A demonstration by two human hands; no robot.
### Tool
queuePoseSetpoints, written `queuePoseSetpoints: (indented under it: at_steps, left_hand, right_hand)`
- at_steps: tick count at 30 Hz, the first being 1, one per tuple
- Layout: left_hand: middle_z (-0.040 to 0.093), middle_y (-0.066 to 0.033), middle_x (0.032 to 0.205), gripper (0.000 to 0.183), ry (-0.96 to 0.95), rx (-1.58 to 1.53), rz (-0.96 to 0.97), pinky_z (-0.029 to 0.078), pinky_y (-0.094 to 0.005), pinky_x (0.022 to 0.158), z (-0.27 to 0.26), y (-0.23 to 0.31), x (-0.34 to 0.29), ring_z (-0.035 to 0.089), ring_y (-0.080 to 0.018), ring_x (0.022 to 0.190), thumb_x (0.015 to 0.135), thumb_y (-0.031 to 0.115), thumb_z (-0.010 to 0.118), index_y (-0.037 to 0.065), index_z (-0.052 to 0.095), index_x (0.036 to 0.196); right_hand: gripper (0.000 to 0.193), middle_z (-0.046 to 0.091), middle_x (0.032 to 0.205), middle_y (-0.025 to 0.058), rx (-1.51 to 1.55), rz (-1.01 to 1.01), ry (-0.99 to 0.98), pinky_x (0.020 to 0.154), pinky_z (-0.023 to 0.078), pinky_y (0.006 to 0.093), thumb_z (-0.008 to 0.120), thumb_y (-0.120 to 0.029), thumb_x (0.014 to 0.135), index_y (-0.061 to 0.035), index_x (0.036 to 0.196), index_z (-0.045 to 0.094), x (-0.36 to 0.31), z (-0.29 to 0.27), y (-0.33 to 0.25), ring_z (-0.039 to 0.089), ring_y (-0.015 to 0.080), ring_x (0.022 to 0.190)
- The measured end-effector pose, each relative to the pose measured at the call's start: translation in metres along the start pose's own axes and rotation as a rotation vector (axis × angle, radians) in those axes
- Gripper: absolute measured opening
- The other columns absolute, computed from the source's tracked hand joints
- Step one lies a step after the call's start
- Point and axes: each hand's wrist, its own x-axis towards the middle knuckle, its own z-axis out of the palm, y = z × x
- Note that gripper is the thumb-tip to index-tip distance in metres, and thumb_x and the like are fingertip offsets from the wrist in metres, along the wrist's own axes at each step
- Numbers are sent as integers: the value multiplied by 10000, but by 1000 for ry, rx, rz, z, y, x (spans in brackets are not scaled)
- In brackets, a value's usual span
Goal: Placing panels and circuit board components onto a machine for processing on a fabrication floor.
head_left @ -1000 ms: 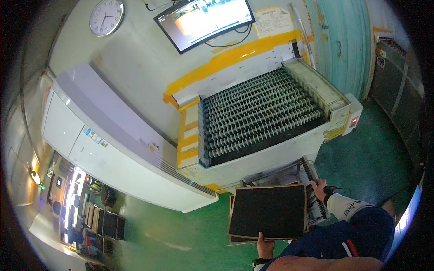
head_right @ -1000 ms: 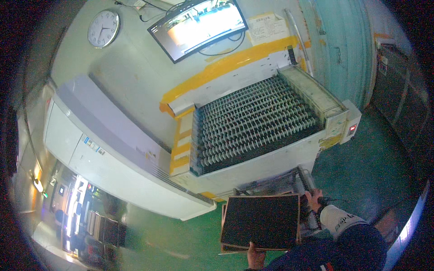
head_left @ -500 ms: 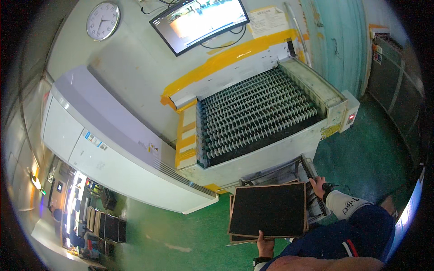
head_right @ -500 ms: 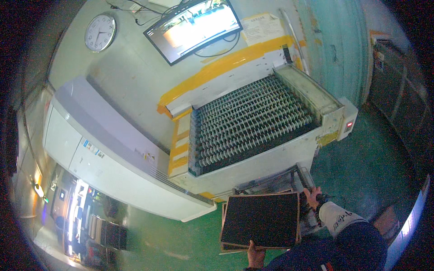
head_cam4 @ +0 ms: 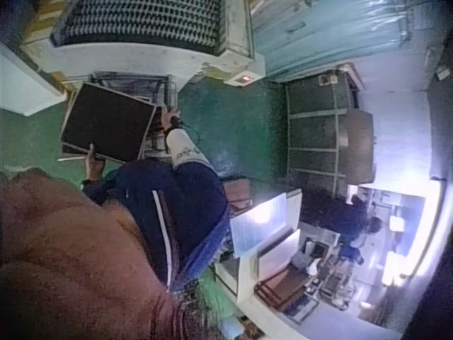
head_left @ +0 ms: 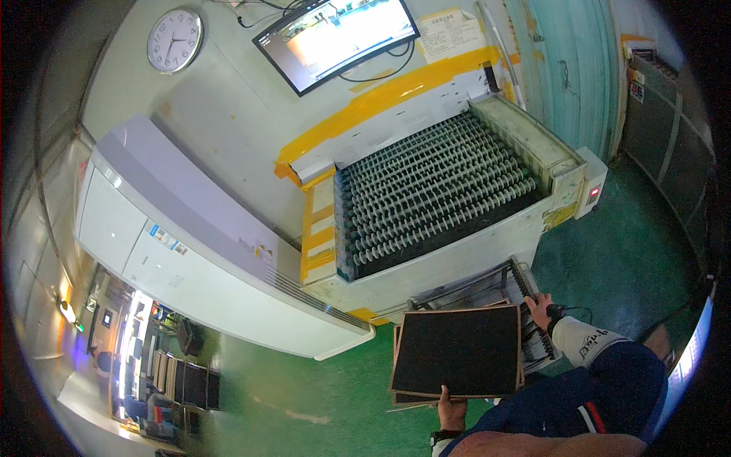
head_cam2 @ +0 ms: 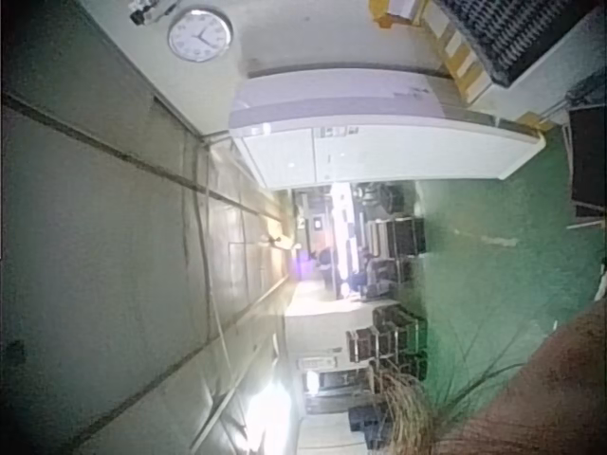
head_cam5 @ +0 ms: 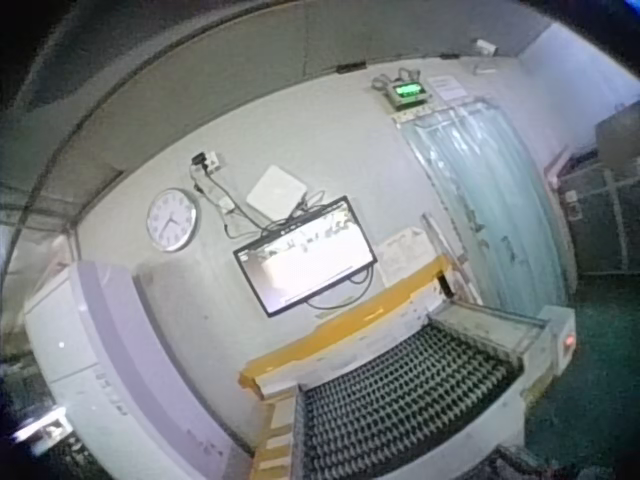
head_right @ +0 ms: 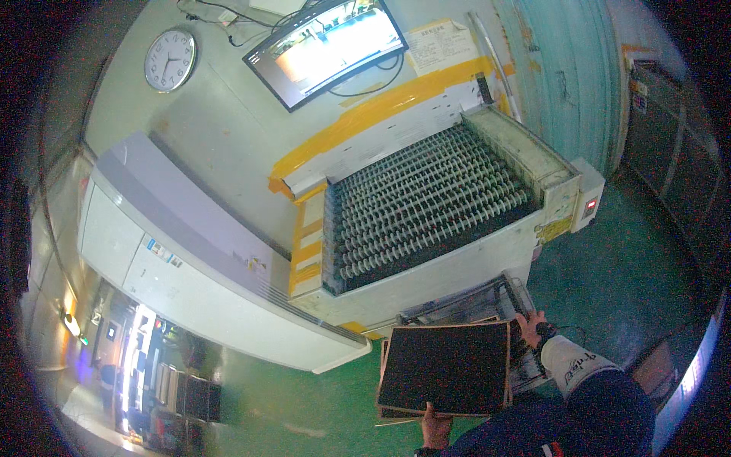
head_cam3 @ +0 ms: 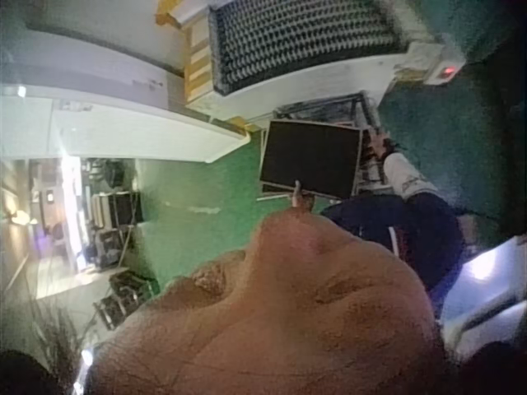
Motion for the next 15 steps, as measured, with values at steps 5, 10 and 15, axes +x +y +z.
queuePoseSetpoints:
  at_steps: [5,10,15]
  left_hand:
    - [654,-33,973,340,6,-80,53,504,-283,608,10,1,-7,559,-140,648,971,389,565,84,573,1123]
    - [647,-24,931,340,24,-53,15,503,-281,599,0,-2,3,559,-140,631,970,389,568,79,568,1112]
    - [650,-24,947,351,28,-43,52,503,-269,594,5,-3,-1,577,-139,663,966,406,569,94,569,1127]
  right_hand:
    - [782,249,1501,291,391,113,100,1127,291,472,405,-564,970,5,1486,262,6,7,-2,322,405,1368]
    - [860,158,1550,293,367,151,188,1131,267,513,413,-662,925,-22,1483,277,48,46,31,186,436,1435]
    - [873,168,1551,288,389,131,149,1133,263,519,391,-685,918,-20,1476,294,38,34,24,158,434,1444]
